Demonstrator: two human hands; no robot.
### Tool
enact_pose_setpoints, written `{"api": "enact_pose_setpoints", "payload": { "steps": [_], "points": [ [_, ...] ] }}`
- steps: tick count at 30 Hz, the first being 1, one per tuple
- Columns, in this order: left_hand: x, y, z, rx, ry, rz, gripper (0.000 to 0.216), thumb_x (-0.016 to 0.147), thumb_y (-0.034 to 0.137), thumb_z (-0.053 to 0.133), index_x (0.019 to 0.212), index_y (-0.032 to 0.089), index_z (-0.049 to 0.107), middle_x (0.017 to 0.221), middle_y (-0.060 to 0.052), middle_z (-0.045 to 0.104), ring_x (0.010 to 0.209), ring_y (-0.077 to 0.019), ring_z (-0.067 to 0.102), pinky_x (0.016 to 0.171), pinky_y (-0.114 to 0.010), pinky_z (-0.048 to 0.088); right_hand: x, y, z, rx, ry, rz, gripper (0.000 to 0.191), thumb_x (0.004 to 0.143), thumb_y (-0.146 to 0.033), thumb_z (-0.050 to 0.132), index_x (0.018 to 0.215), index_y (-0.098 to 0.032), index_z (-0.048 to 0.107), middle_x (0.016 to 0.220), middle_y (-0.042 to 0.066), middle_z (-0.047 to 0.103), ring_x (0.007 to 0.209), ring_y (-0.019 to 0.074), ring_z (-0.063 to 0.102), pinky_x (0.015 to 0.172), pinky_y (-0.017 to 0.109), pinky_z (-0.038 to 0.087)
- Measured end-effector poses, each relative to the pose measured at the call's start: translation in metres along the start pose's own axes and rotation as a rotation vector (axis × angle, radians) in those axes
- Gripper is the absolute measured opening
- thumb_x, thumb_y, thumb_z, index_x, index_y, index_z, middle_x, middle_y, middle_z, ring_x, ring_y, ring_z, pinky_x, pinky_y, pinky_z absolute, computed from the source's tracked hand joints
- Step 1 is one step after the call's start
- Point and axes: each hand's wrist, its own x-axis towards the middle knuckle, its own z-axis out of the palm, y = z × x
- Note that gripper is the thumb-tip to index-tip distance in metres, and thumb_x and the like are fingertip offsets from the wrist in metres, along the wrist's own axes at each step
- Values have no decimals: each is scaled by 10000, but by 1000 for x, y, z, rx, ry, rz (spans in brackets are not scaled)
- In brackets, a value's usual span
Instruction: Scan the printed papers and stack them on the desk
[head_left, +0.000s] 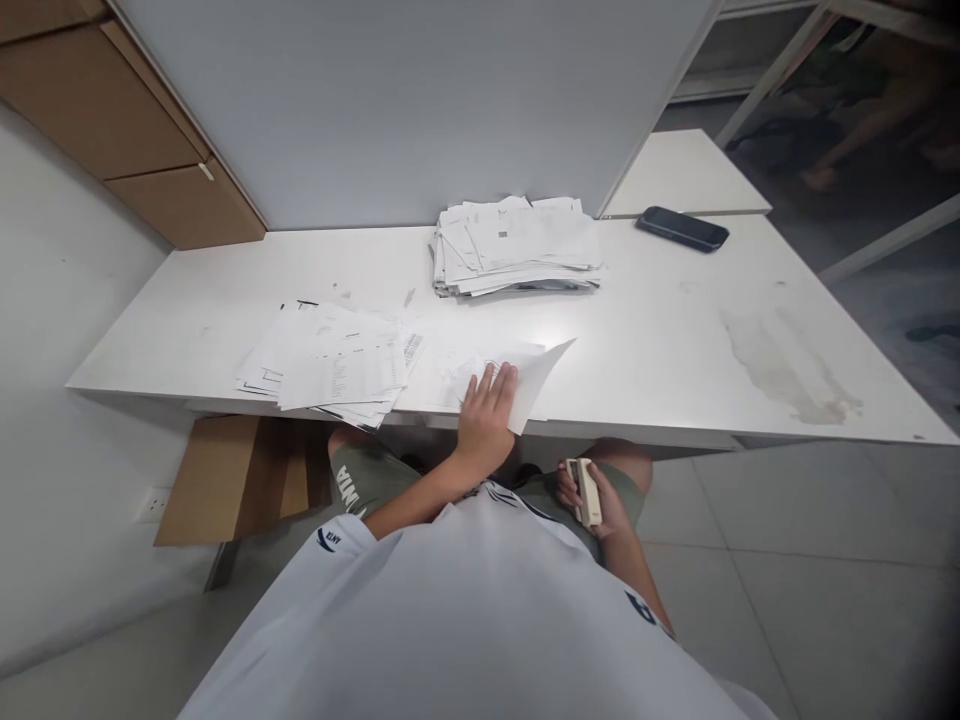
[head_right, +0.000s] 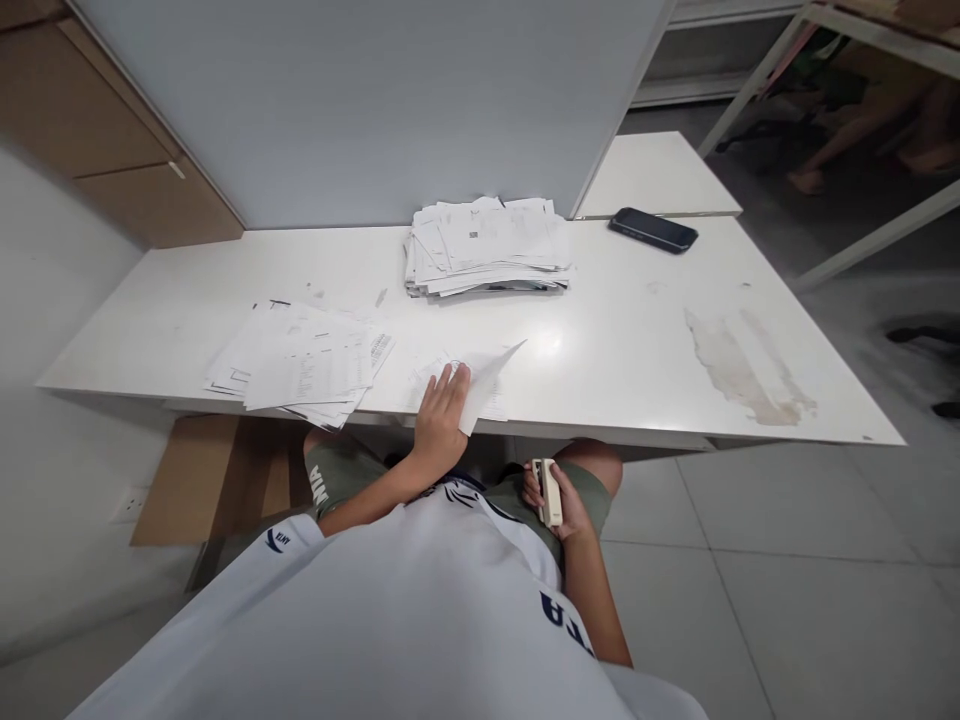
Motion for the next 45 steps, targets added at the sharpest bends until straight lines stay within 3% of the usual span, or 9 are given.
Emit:
{"api": "enact_pose_setpoints", "payload": {
  "steps": [7,12,16,20,25,29,35,41,45],
  "points": [
    [-5,-29,3,103,-152,-79,678,727,2,409,1392,110,485,1457,-76,497,1430,-263,337,1194,-448,284,4,2,-9,144,-30,74,346,814,-531,642,881,-192,640,587,-45,445,402,68,311,405,223,399],
    [-5,-35,10,74,-242,-144,613,804,135,503,1413,96,456,1485,-113,456,1448,-312,286,1204,-510,229,6,4,-11,188,-37,79,344,807,-519,663,892,-186,647,595,-42,457,401,66,307,402,221,403],
    [-4,-24,10,-58,-313,87,650,907,424,510,1483,166,355,1575,-101,296,1494,-327,105,1198,-583,150,6,3,-10,197,-36,86,334,810,-502,662,890,-177,653,596,-37,464,409,71,313,405,222,401],
    [0,-25,7,-241,-295,373,454,986,384,387,1401,221,473,1550,-45,366,1506,-209,84,1218,-466,188,4,2,-9,181,-20,72,310,836,-487,626,890,-182,639,593,-38,451,402,85,323,403,243,405],
    [-2,-38,14,-56,-174,112,490,953,368,461,1378,125,486,1513,-144,406,1493,-322,131,1194,-576,163,1,0,-5,149,-1,61,312,840,-503,612,874,-193,630,602,-35,448,416,87,308,404,245,395],
    [-6,-38,18,83,-253,178,609,905,475,538,1420,163,442,1529,-117,389,1441,-380,250,1156,-574,234,2,-2,-4,116,2,38,340,829,-536,617,846,-196,615,601,-38,427,418,85,296,400,243,381],
    [-1,-37,13,64,-241,268,317,1001,280,372,1163,211,636,1145,-81,665,958,-219,586,803,-365,445,-6,-1,9,115,50,12,314,756,-494,714,841,-203,633,600,-28,445,463,106,375,440,257,396],
    [0,-37,12,104,-207,270,332,1014,332,354,1057,192,652,947,-72,649,846,-198,552,741,-351,378,-29,-25,59,124,157,-353,409,750,-637,623,977,-297,639,946,33,594,497,105,340,481,310,397],
    [-1,-36,14,116,-232,285,350,1013,330,347,917,166,641,829,-69,612,822,-202,543,731,-352,363,-36,-54,74,-104,115,-291,501,684,-667,649,1042,-318,616,1218,98,627,472,106,345,466,335,329]
  ]
}}
